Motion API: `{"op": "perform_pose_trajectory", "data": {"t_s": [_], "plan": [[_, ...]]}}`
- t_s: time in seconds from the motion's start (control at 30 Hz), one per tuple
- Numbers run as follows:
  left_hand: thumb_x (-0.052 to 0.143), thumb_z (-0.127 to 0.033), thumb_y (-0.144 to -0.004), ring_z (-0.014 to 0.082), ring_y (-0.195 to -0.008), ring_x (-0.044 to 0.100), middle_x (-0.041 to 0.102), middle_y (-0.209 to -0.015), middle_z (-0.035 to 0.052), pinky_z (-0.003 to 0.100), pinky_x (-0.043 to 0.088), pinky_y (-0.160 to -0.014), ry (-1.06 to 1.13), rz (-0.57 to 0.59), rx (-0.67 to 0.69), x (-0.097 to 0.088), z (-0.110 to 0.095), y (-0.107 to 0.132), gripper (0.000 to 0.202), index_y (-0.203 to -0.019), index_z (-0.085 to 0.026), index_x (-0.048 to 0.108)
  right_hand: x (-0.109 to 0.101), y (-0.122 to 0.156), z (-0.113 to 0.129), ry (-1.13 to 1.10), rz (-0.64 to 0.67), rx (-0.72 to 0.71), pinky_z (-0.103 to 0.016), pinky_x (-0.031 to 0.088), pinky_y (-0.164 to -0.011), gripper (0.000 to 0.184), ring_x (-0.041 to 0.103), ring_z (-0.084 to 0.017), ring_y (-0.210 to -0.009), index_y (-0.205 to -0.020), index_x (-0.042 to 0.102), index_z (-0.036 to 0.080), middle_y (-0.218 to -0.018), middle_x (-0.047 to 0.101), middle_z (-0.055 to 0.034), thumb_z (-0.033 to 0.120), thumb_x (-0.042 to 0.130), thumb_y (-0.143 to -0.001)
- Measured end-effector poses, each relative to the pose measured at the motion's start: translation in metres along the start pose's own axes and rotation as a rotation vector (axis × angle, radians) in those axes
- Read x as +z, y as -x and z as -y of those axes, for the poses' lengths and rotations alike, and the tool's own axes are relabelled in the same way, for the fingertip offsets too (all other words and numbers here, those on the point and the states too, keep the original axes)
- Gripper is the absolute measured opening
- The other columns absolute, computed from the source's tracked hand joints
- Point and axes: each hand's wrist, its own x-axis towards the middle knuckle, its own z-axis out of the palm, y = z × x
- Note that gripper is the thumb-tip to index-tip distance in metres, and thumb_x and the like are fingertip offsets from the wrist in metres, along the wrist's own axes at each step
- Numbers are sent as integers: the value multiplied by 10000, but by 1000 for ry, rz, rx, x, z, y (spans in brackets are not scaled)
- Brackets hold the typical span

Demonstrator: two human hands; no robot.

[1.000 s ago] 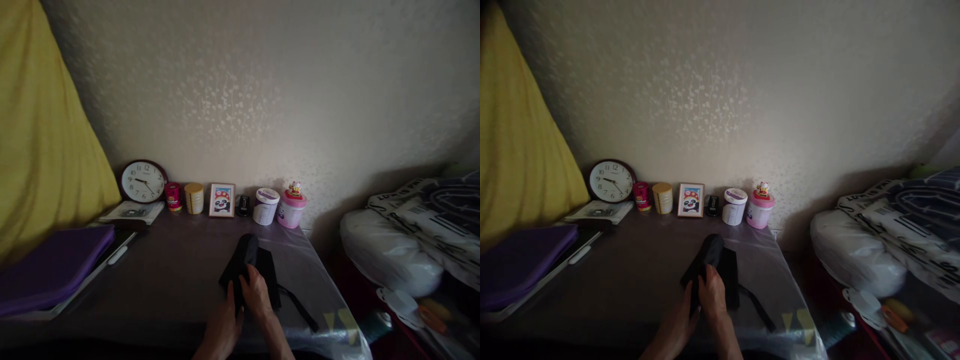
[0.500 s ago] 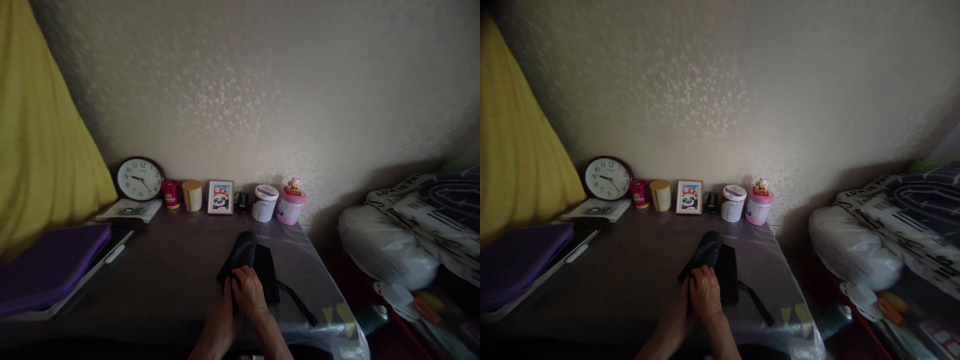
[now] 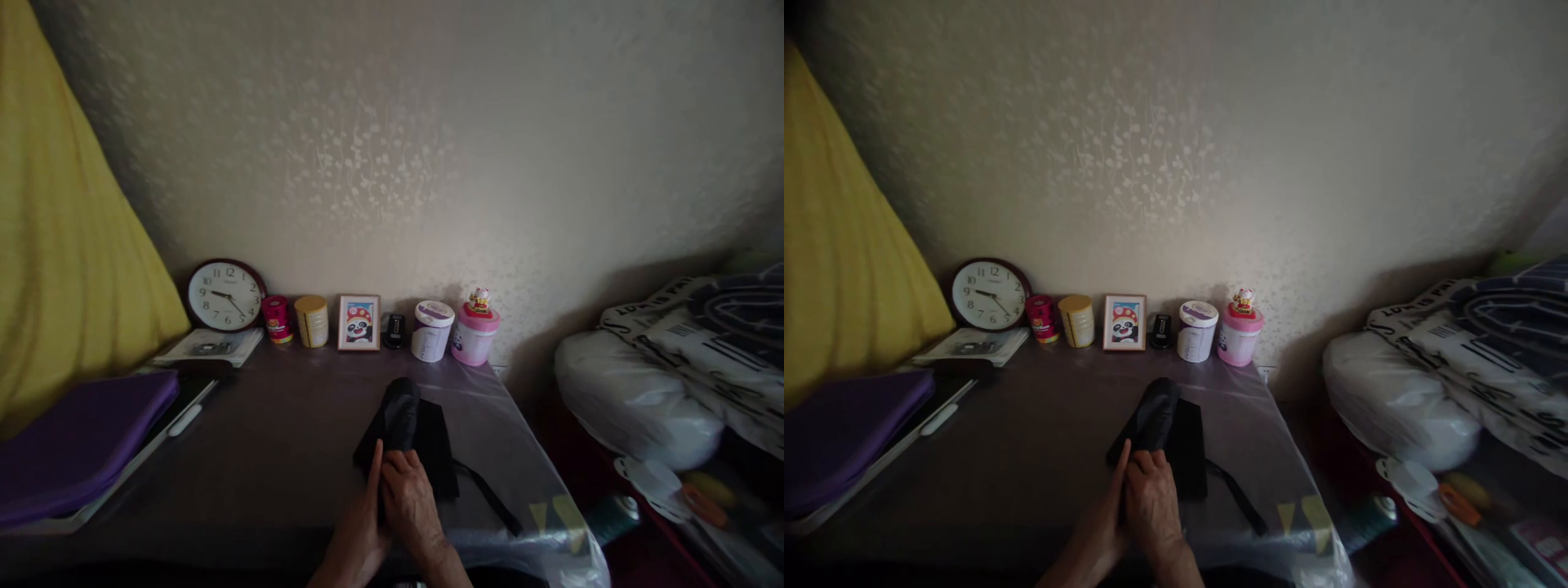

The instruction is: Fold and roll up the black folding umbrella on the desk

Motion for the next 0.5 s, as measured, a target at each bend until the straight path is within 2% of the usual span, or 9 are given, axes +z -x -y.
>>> {"op": "perform_pose_trajectory", "data": {"t_s": [0.1,0.2,0.27,0.33,0.5], "plan": [[435,-193,-785,113,-694,608,647,-932,37,212,433,-635,-28,-14,50,-4,-3,3,773,-1388,-224,-48,-1,2,-1,-24,-10,-20,-281,389,-746,179,483,-159,-809,-820,598,216,-866,591,-4,86,475,-811],[420,-177,-782,119,-730,618,659,-909,36,204,431,-675,-97,34,28,-10,-8,4,763,-1391,-194,-38,0,1,-2,-45,-13,-42,-291,395,-736,189,492,-162,-791,-810,606,221,-852,595,-12,108,456,-829],[426,-178,-772,130,-792,620,651,-972,52,199,428,-698,-145,68,14,-14,-11,3,762,-1395,-192,-11,0,0,-2,-67,-13,-39,-296,402,-729,191,496,-165,-786,-796,610,222,-839,598,-15,120,452,-833],[435,-185,-764,142,-826,621,642,-1020,59,199,427,-694,-193,99,-7,-16,-12,2,765,-1396,-195,5,-1,1,-2,-112,-16,-45,-295,412,-733,202,503,-163,-794,-796,615,223,-841,607,-15,117,447,-831],[425,-168,-761,136,-787,626,659,-984,53,182,405,-638,-221,121,-76,-17,-12,-4,775,-1394,-153,-23,-16,6,-11,-302,16,-163,-298,427,-817,243,536,-152,-880,-917,623,239,-959,637,-16,116,430,-834]]}}
